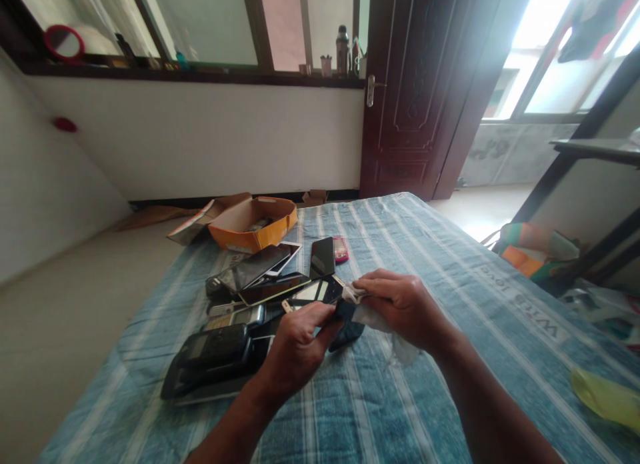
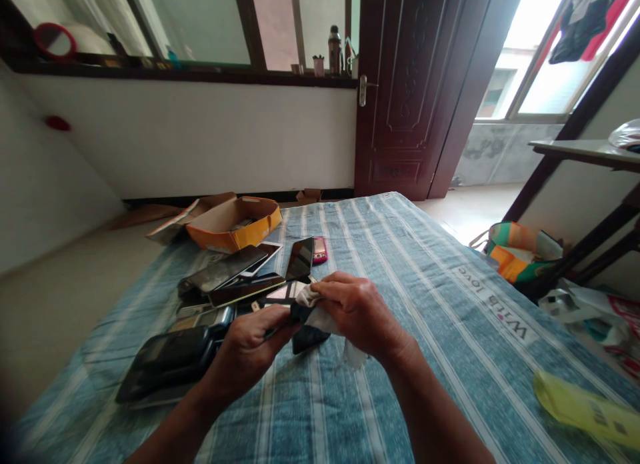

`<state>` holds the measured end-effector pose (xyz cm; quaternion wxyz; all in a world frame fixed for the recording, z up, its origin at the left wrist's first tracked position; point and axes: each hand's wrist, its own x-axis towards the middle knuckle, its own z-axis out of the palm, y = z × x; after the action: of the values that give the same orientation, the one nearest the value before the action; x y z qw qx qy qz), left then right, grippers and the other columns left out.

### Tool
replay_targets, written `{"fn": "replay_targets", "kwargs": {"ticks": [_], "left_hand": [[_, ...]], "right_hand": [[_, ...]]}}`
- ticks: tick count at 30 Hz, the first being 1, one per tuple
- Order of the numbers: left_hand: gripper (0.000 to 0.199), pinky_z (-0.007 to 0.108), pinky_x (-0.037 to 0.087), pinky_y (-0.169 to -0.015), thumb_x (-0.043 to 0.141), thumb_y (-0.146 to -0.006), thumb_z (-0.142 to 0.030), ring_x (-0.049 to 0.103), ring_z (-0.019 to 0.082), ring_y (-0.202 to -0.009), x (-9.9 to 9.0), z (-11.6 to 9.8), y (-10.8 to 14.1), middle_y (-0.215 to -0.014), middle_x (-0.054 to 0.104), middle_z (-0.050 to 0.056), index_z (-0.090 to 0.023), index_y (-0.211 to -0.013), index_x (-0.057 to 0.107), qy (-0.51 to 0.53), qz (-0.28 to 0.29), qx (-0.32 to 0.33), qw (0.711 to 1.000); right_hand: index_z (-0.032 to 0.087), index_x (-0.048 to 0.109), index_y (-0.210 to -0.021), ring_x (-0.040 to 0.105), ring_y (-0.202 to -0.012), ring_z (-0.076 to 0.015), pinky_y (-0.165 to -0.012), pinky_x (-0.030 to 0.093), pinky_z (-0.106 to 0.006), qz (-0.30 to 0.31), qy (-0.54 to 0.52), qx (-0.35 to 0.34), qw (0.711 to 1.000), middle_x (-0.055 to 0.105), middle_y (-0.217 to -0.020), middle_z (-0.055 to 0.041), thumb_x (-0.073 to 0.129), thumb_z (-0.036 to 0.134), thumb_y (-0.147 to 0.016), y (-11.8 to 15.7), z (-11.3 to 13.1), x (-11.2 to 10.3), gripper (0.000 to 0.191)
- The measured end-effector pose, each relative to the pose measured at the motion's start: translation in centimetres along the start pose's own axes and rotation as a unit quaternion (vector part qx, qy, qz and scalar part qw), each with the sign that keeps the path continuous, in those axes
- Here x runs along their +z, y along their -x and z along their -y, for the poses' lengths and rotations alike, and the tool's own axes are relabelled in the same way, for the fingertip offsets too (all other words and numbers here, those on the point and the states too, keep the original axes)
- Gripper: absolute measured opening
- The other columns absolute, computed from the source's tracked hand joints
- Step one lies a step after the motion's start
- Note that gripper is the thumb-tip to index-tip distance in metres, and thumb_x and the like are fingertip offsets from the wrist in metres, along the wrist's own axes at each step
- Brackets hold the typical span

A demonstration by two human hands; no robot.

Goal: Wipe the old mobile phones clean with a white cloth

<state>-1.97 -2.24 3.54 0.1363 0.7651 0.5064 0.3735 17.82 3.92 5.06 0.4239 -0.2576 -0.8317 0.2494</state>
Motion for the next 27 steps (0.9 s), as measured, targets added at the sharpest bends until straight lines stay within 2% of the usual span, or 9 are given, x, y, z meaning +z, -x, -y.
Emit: {"fn": "replay_targets", "kwargs": {"ticks": [6,13,19,27], "left_hand": [[0.018,0.026,0.045,-0.063,0.052,-0.087,-0.024,0.059,0.015,-0.066,-0.1,0.5,-0.1,-0.073,0.065,0.003,-0.016,-0.078,0.065,0.014,0.018,-0.027,0.999],[0.019,0.025,0.045,-0.063,0.053,-0.085,-0.025,0.059,0.015,-0.065,-0.7,0.5,-0.1,-0.07,0.065,0.003,-0.015,-0.078,0.067,0.033,0.031,-0.064,0.997],[0.019,0.024,0.046,-0.063,0.055,-0.083,-0.026,0.059,0.015,-0.065,-1.3,0.4,-0.1,-0.069,0.066,0.002,-0.016,-0.075,0.069,0.04,0.031,-0.082,0.995],[0.021,0.025,0.047,-0.067,0.057,-0.082,-0.03,0.062,0.017,-0.071,-1.8,0.6,-0.2,-0.073,0.067,0.002,-0.016,-0.081,0.072,0.068,0.064,-0.122,0.988]], "right_hand": [[0.022,0.075,-0.097,0.068,-0.082,-0.0176,-0.074,0.054,-0.027,-0.05,-0.118,0.084,0.988,0.073,-0.089,-0.0035,0.065,0.021,-0.081,0.0,-1.0,0.4,0.018],[0.024,0.076,-0.096,0.068,-0.084,-0.0196,-0.079,0.053,-0.032,-0.109,-0.247,0.194,0.943,0.075,-0.09,-0.0017,0.072,0.029,-0.073,0.4,-2.3,2.2,0.024],[0.024,0.075,-0.099,0.068,-0.084,-0.0194,-0.08,0.052,-0.032,-0.117,-0.306,0.221,0.919,0.075,-0.094,-0.002,0.074,0.032,-0.072,0.8,-2.8,3.6,0.028],[0.022,0.077,-0.094,0.062,-0.066,-0.0135,-0.063,0.048,-0.024,-0.106,-0.333,0.234,0.907,0.072,-0.075,0.0008,0.073,0.03,-0.072,1.6,-3.3,4.8,0.023]]}}
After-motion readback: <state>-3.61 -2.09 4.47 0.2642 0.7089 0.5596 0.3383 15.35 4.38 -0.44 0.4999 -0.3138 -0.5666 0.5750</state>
